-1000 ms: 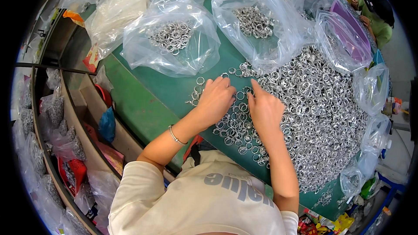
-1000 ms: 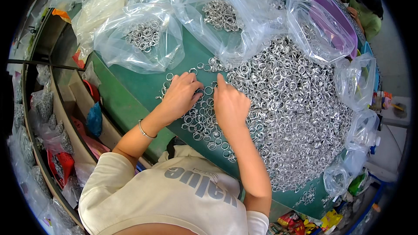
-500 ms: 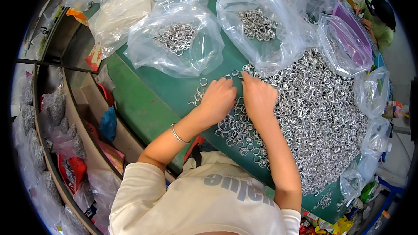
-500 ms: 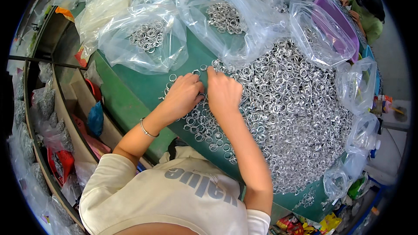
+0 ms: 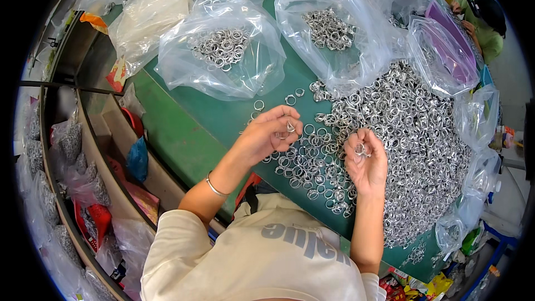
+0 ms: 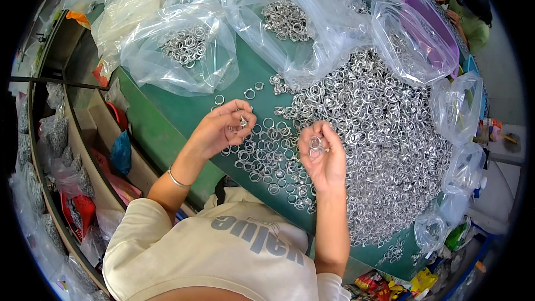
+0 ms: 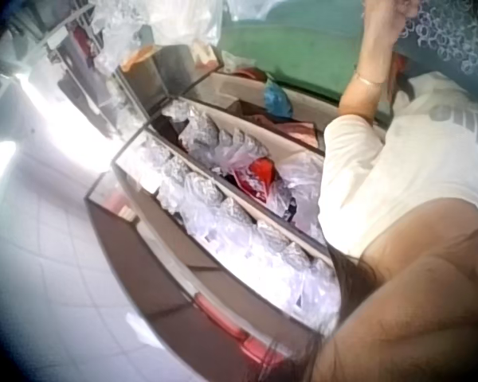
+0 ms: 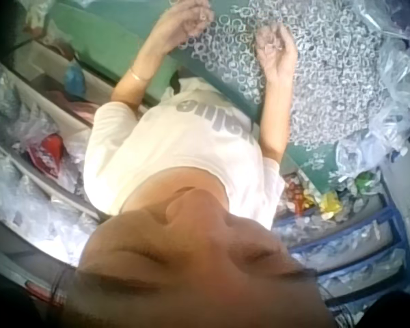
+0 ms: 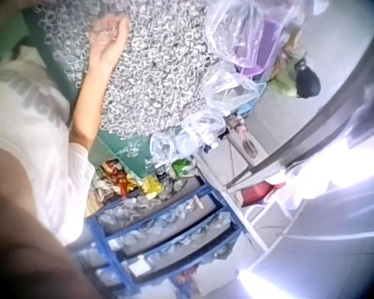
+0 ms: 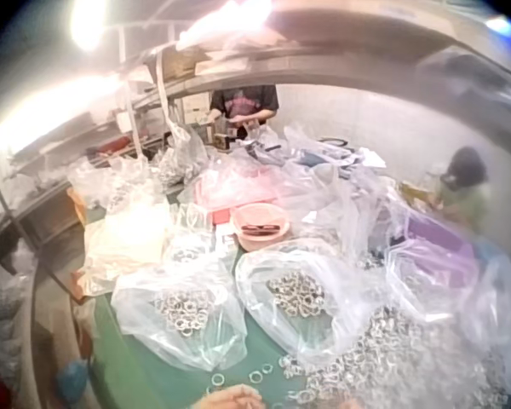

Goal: The person sorts small metal rings from a large pile on a green table into several small plastic bags by hand.

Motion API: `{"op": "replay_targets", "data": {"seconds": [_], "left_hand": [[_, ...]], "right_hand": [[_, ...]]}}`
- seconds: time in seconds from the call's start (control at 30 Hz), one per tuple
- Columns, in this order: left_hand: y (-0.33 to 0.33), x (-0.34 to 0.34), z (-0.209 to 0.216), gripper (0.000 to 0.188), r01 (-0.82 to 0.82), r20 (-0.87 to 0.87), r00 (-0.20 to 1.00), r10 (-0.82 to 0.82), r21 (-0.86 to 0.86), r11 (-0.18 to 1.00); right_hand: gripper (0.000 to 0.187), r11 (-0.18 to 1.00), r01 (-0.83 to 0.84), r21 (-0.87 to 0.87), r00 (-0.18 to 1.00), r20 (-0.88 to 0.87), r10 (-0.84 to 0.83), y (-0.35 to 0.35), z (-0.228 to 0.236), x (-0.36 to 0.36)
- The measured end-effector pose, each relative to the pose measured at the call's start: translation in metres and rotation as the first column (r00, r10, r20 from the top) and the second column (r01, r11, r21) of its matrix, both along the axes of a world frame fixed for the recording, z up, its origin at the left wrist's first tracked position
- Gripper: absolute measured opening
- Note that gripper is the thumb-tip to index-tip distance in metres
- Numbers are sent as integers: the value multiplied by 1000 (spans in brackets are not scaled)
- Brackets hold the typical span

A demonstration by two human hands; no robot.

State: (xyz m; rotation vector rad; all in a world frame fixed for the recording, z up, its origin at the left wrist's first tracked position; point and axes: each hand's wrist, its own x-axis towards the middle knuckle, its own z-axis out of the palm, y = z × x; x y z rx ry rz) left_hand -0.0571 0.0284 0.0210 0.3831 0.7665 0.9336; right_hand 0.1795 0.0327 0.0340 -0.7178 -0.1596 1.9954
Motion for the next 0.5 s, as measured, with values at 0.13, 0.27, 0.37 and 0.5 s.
{"op": "replay_targets", "data": {"seconds": [0.13,0.27,0.37,0.5], "left_hand": [[-9,20,-3,22,-37,-306,949,72,117,992],[-2,44,-10,30,411,-841,313,441,539,735],[13,52,-19,23,537,-860,100,500,469,701],[18,46,-21,13,560,-914,56,401,361,745]], "right_hand": [[18,977,-57,207,657,744,-119,-2,-5,-8],[35,688,-709,156,-398,716,-573,2,-19,-29],[33,692,-714,102,-399,754,-522,-7,-12,-34],[22,597,-790,140,-193,868,-458,-31,-5,-14]]}}
